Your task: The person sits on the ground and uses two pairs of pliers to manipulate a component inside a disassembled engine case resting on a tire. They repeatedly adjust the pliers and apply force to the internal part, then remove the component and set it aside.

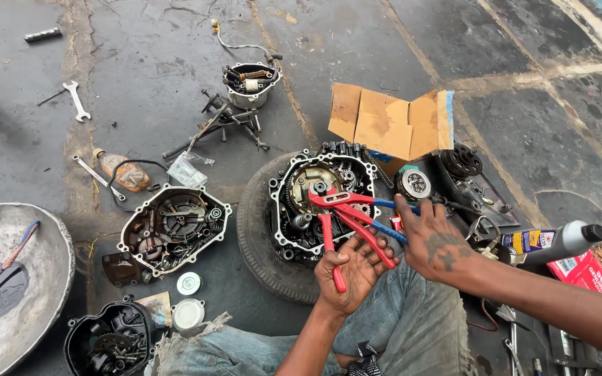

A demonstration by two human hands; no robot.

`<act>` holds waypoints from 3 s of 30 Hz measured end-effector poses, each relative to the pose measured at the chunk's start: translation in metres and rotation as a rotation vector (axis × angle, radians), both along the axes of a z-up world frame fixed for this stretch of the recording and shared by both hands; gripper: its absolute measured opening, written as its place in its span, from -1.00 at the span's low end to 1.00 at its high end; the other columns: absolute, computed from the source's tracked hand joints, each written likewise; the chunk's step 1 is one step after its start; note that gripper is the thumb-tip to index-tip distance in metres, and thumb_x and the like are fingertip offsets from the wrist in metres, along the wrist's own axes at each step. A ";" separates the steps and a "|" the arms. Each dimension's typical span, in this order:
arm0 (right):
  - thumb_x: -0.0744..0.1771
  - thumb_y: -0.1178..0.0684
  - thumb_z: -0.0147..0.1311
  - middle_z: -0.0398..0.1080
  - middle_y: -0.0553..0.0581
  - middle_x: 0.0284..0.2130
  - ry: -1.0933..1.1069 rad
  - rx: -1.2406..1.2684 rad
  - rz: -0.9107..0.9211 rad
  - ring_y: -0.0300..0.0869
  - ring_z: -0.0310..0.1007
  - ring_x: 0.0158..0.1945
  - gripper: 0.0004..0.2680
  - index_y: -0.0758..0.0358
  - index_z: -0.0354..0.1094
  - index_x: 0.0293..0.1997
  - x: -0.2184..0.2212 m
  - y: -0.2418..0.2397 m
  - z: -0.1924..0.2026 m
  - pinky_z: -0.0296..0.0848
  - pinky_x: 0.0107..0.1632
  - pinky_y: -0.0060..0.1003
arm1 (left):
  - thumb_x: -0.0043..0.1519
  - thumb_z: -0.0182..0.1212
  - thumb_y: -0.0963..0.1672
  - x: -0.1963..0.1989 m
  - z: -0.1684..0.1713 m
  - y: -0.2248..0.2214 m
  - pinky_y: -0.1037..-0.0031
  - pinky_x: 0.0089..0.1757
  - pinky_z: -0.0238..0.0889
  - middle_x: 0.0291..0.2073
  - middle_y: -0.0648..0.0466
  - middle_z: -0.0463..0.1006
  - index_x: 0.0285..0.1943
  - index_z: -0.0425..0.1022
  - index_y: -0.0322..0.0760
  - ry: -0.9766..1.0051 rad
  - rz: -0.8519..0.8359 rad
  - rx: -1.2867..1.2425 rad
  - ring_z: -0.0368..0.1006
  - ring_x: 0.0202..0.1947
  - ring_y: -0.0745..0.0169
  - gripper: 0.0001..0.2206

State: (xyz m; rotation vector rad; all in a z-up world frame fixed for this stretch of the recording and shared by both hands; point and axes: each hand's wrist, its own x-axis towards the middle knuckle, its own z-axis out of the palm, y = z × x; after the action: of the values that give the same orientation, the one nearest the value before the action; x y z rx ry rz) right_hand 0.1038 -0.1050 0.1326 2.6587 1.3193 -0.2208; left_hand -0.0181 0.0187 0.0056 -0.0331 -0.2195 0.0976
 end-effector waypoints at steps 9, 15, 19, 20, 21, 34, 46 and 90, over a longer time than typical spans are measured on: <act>0.25 0.10 0.00 0.22 0.37 -0.03 -0.030 -0.335 0.061 0.09 0.34 0.01 -0.33 0.08 -0.27 0.56 0.094 0.043 0.024 0.50 0.00 -0.06 | 0.03 0.15 -0.03 -0.001 -0.006 0.007 0.04 0.24 0.27 0.04 -0.21 0.41 0.37 0.21 -0.54 0.008 -0.030 0.001 0.40 0.12 -0.16 -0.29; 0.25 0.06 0.05 0.25 0.34 0.04 -0.085 -0.196 0.315 0.13 0.32 0.10 -0.34 0.08 -0.22 0.55 0.124 0.025 0.006 0.45 0.08 -0.05 | 0.04 0.16 -0.03 -0.005 -0.009 0.004 0.02 0.25 0.26 0.05 -0.21 0.42 0.37 0.22 -0.52 0.014 -0.034 0.007 0.41 0.12 -0.15 -0.30; 0.17 0.05 0.14 0.19 0.55 -0.01 -0.060 -0.046 0.281 0.32 0.27 0.01 -0.24 0.45 -0.29 0.50 0.071 -0.010 -0.013 0.35 0.12 0.09 | 0.03 0.15 -0.03 -0.004 -0.002 0.001 0.04 0.26 0.27 0.05 -0.18 0.45 0.34 0.24 -0.52 0.041 -0.034 -0.010 0.44 0.12 -0.12 -0.32; 0.17 0.05 0.14 0.19 0.55 -0.01 -0.063 -0.047 0.286 0.32 0.27 0.01 -0.24 0.45 -0.29 0.50 0.052 -0.001 -0.006 0.35 0.12 0.09 | 0.03 0.15 -0.03 0.000 -0.002 0.003 0.04 0.26 0.27 0.05 -0.18 0.45 0.34 0.24 -0.52 0.038 -0.029 -0.010 0.44 0.12 -0.12 -0.32; 0.24 0.01 0.10 0.19 0.53 0.01 0.032 -0.061 0.077 0.31 0.27 0.02 -0.30 0.38 -0.29 0.51 0.029 0.002 -0.002 0.34 0.12 0.10 | 0.04 0.14 -0.03 0.001 -0.003 0.001 0.07 0.24 0.28 0.04 -0.19 0.46 0.35 0.24 -0.51 0.013 -0.008 0.001 0.44 0.12 -0.12 -0.32; 0.20 -0.22 0.23 0.29 0.41 -0.05 -0.035 -0.113 -0.060 0.21 0.35 -0.04 -0.21 0.40 -0.17 0.48 -0.014 0.014 0.012 0.28 0.03 0.16 | 0.07 0.14 -0.01 -0.002 0.001 0.000 0.09 0.23 0.29 0.04 -0.18 0.45 0.33 0.22 -0.51 0.025 0.008 0.048 0.43 0.12 -0.12 -0.34; 0.26 -0.02 0.09 0.26 0.29 -0.14 0.082 -0.255 0.084 0.09 0.36 -0.07 -0.37 0.24 -0.13 0.49 0.083 0.017 0.000 0.33 0.08 0.01 | 0.04 0.18 -0.02 0.003 -0.014 -0.001 0.03 0.26 0.29 0.05 -0.18 0.42 0.37 0.20 -0.48 0.024 -0.036 0.013 0.41 0.11 -0.12 -0.30; 0.27 -0.09 0.11 0.18 0.57 0.08 0.065 0.050 -0.332 0.41 0.24 0.10 -0.35 0.35 -0.18 0.48 -0.053 0.013 -0.026 0.28 0.15 0.21 | 0.09 0.16 -0.08 0.012 -0.013 -0.014 0.48 0.13 0.26 0.12 -0.08 0.43 0.39 0.25 -0.43 0.016 0.024 -0.065 0.38 0.08 0.21 -0.37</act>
State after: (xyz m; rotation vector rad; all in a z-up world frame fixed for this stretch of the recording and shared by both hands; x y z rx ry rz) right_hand 0.0511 -0.0916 0.1065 2.9236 0.9009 -0.3218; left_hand -0.0065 0.0046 -0.0071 -0.0944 -0.2012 0.1290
